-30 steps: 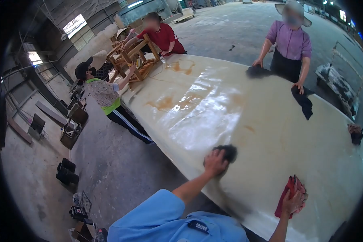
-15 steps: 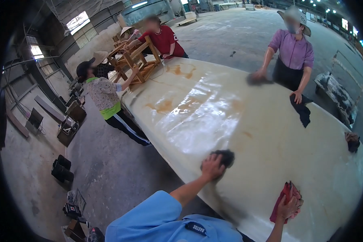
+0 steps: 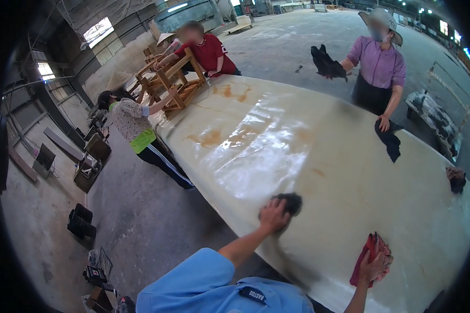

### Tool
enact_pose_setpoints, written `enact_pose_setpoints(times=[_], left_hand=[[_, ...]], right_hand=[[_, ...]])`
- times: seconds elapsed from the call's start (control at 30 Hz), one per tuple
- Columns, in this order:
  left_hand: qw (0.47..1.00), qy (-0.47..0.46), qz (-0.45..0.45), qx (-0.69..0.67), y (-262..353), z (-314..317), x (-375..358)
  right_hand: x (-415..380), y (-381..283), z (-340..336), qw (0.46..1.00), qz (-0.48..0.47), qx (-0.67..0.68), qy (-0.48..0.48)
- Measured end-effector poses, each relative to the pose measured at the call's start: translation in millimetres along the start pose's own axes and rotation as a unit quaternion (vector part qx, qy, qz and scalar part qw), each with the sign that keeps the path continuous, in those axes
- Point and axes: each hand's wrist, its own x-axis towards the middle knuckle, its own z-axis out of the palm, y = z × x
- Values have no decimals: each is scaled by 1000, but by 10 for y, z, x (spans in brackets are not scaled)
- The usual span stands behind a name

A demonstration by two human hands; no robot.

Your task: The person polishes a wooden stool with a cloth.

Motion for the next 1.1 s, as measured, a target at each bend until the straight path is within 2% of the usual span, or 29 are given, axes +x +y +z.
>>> enact_pose_setpoints(times=[0.4, 0.5, 0.63, 0.7, 0.93, 1.0, 1.03, 1.1], left_hand=[[1000, -2, -2, 5, 4, 4, -1], [1000, -1, -2, 6, 14, -6, 1], [1000, -11, -5, 2, 13, -22, 9], [1000, -13, -5, 2, 14, -15, 3], [1000, -1, 0, -1, -6, 26, 0], [1000, 5, 0, 5, -9, 42, -5], [1000, 9, 2, 8, -8, 42, -6], [1000, 14, 4, 11, -8, 36, -9]], right_hand=[[-6, 64, 106, 998, -25, 28, 59], [-51, 95, 197, 997, -23, -26, 71], [-37, 109, 172, 997, -27, 1, 70], [11, 78, 37, 977, 86, 7, -193], [-157, 257, 394, 984, 84, 2, -155], [-172, 266, 422, 995, 54, 23, -81], [-179, 283, 450, 995, 54, 24, -81], [-187, 322, 494, 985, 85, 18, -146]])
